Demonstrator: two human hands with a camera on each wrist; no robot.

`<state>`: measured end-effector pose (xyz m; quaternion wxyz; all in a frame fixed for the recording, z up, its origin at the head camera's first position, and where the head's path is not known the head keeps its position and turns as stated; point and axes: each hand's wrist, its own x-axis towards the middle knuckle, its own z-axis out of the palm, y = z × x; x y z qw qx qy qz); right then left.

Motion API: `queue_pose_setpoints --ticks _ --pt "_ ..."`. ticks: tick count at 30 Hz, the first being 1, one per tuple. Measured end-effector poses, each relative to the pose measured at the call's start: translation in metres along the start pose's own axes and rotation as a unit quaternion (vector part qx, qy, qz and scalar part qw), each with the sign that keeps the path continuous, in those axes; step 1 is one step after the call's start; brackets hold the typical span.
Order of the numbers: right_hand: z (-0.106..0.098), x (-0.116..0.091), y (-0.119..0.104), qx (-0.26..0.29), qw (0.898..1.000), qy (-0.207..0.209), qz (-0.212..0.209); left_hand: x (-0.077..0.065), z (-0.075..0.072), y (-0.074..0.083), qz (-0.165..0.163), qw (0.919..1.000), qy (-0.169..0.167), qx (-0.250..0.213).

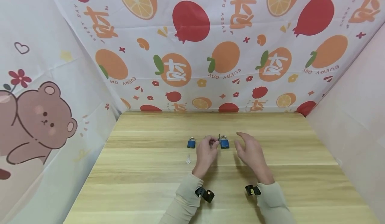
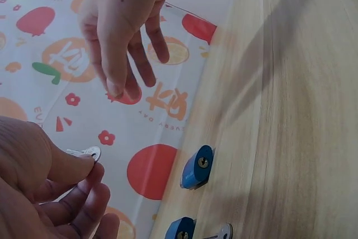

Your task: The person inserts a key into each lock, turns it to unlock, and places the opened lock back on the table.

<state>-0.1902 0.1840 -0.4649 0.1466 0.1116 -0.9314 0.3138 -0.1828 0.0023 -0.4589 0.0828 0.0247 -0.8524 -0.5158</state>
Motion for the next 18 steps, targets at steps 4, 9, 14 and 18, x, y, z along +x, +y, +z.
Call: queue_pose_setpoints --ticks 4,9,14,18 --pt "0.005 0.001 -0.005 0.016 1.000 0.011 -0.019 0.001 0.000 0.000 0.012 0.9999 0.006 -0.008" --pt "0.009 0.002 -0.013 0.060 0.998 -0.007 -0.016 0.002 0.000 0.000 0.021 0.9996 0.013 -0.015" --pt "0.013 0.002 -0.018 0.114 0.993 -0.026 0.001 0.001 0.000 0.001 0.031 0.9991 0.011 -0.027" --pt "0.014 0.002 -0.021 0.157 0.987 -0.034 0.005 0.000 0.001 0.003 0.036 0.9988 0.012 -0.032"
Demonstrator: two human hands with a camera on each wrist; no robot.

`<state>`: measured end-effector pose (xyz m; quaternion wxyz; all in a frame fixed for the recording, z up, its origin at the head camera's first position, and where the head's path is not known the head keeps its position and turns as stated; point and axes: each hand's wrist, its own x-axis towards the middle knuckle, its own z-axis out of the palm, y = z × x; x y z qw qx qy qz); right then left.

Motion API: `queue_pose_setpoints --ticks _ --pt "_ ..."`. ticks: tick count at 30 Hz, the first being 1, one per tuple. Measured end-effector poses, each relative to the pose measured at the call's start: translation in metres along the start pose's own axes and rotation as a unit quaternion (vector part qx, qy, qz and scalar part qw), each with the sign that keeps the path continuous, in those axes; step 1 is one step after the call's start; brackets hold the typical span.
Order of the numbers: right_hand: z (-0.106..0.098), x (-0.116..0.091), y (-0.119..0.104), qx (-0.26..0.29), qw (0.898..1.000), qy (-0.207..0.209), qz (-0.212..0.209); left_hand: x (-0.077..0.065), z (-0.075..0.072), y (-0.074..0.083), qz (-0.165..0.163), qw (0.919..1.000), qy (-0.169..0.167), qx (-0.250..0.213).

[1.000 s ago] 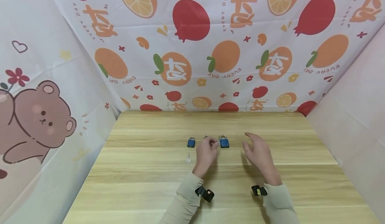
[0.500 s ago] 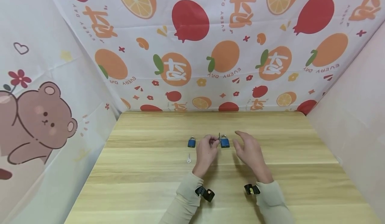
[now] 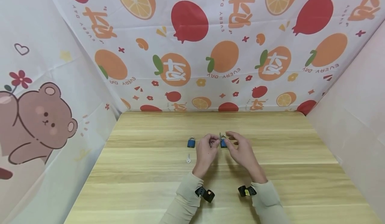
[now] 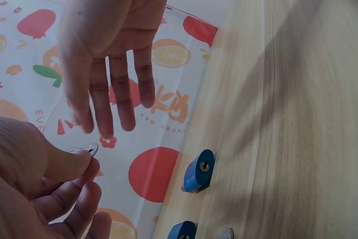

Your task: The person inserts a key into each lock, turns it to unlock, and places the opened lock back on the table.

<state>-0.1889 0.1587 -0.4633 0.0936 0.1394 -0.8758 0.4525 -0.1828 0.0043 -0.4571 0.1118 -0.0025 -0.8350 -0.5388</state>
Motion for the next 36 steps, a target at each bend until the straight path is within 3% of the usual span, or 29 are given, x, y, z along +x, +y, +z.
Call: queue_pose_setpoints --ticks 14,21,29,36 --pt "0.003 0.002 -0.008 0.094 0.995 -0.001 0.044 0.001 0.006 0.000 0.025 0.9992 0.026 -0.017" --pt "0.006 0.002 -0.009 0.103 0.992 0.020 0.073 -0.001 0.008 0.001 0.026 0.9985 0.031 -0.038" --pt "0.011 0.003 -0.005 0.157 0.985 0.033 0.060 -0.002 0.006 0.002 0.024 0.9977 0.037 -0.051" --pt "0.013 0.000 -0.005 0.173 0.982 0.034 0.072 -0.004 0.006 0.001 0.016 0.9980 0.033 -0.051"
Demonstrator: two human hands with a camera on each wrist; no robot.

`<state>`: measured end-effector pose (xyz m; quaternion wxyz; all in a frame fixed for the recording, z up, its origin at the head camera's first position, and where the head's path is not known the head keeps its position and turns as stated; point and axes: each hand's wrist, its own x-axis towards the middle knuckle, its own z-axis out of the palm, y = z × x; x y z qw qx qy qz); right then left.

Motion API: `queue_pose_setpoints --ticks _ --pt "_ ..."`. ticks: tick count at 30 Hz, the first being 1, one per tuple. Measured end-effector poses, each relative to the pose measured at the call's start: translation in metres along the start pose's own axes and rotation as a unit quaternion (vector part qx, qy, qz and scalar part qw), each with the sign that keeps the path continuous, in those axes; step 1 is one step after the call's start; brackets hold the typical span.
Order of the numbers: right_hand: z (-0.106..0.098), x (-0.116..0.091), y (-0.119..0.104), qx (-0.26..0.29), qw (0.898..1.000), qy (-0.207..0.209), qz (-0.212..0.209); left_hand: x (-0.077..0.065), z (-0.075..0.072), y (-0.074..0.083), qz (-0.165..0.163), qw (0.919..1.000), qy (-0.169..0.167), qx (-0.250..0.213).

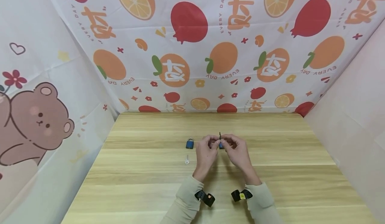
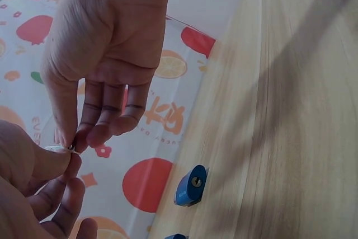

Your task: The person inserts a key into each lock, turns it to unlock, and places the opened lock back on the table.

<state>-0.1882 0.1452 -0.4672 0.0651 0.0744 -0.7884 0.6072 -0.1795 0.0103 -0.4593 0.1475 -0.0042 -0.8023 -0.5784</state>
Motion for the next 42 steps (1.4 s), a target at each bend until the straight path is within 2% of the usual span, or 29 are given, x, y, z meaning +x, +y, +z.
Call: queue_pose_setpoints --ticks 18,23,30,36,42 --pt "-0.002 0.001 -0.002 0.004 1.000 0.027 0.016 0.000 0.003 0.001 0.003 0.9997 -0.025 0.006" --pt "-0.004 0.002 -0.004 0.017 0.999 0.031 0.028 0.001 0.001 0.000 -0.002 0.9999 -0.010 0.011" --pt "-0.007 0.001 -0.009 0.044 0.997 0.037 0.043 0.006 0.002 -0.006 -0.019 0.9987 -0.017 0.045" --pt "-0.009 -0.002 -0.009 0.053 0.996 0.035 0.063 0.009 0.011 -0.016 -0.011 0.9936 -0.027 0.109" --pt "-0.013 0.002 -0.013 0.063 0.995 0.046 0.057 0.017 0.016 -0.022 -0.011 0.9908 -0.044 0.128"
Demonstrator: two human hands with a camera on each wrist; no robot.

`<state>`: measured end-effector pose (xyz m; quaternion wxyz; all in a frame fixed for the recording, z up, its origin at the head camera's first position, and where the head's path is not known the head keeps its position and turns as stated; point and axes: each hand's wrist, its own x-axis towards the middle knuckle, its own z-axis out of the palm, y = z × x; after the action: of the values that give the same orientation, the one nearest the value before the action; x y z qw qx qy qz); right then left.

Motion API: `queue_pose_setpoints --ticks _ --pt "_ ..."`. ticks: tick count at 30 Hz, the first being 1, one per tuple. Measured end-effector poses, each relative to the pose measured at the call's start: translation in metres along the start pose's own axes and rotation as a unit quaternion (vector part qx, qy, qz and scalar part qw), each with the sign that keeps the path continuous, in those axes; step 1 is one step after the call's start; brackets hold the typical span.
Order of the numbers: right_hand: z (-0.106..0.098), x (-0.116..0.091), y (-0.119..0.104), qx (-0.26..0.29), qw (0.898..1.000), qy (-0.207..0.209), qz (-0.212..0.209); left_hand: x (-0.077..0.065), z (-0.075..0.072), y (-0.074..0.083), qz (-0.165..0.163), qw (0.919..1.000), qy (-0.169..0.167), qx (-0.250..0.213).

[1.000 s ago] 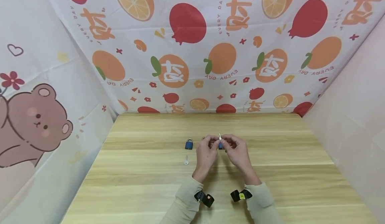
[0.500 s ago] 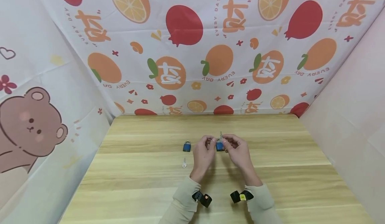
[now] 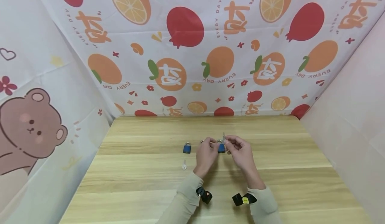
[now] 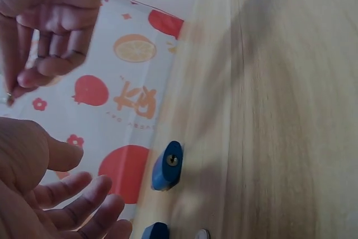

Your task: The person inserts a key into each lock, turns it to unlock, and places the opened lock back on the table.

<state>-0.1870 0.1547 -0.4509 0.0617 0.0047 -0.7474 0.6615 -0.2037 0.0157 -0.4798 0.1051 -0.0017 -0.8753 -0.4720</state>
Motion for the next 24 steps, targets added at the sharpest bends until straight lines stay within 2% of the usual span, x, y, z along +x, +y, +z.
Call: queue_pose_setpoints --ticks 9,18,24 --pt "-0.010 -0.006 -0.010 -0.004 1.000 -0.003 -0.001 0.008 0.015 -0.015 -0.002 0.9990 -0.036 0.028" --pt "-0.016 -0.009 -0.016 0.010 1.000 -0.006 -0.016 0.011 0.025 -0.013 -0.014 0.9959 -0.051 0.074" --pt "-0.020 -0.011 -0.018 0.012 1.000 0.004 -0.017 0.009 0.032 -0.009 -0.015 0.9954 -0.054 0.078"
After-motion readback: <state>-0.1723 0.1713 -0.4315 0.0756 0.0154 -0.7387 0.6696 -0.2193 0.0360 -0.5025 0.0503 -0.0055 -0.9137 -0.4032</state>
